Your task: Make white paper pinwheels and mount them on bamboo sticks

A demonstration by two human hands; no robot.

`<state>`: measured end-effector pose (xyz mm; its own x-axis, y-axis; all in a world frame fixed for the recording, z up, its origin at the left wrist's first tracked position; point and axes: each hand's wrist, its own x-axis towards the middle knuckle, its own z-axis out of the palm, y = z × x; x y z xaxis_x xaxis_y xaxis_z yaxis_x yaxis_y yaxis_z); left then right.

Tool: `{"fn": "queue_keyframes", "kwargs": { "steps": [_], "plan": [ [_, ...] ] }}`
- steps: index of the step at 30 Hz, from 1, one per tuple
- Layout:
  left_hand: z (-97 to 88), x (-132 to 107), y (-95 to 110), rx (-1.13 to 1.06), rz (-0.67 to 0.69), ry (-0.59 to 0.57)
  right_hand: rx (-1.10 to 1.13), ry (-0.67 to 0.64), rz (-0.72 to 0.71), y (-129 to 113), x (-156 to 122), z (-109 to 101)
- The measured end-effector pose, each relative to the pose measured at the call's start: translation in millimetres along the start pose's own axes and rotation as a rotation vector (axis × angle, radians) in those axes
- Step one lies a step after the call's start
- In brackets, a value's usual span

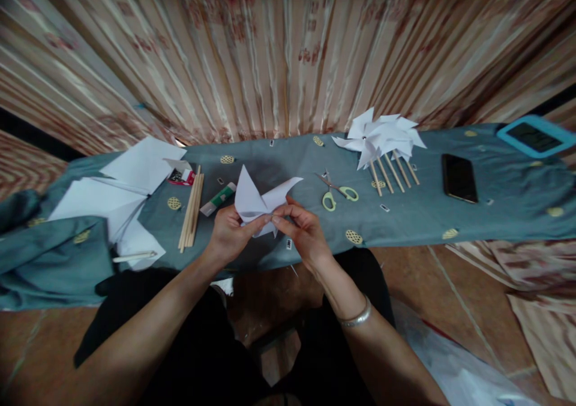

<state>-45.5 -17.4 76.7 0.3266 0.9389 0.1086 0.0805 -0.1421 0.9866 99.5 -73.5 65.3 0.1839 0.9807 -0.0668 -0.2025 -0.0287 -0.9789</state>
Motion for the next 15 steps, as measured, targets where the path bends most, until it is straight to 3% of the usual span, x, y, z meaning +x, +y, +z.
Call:
{"fn": "queue_keyframes", "kwargs": {
  "steps": [15],
  "plan": [
    [-0.2, 1.5, 0.0, -0.036, -0.042, -0.005, 0.085, 0.078, -0.043, -2.1, 2.5, 4.9]
  ]
}}
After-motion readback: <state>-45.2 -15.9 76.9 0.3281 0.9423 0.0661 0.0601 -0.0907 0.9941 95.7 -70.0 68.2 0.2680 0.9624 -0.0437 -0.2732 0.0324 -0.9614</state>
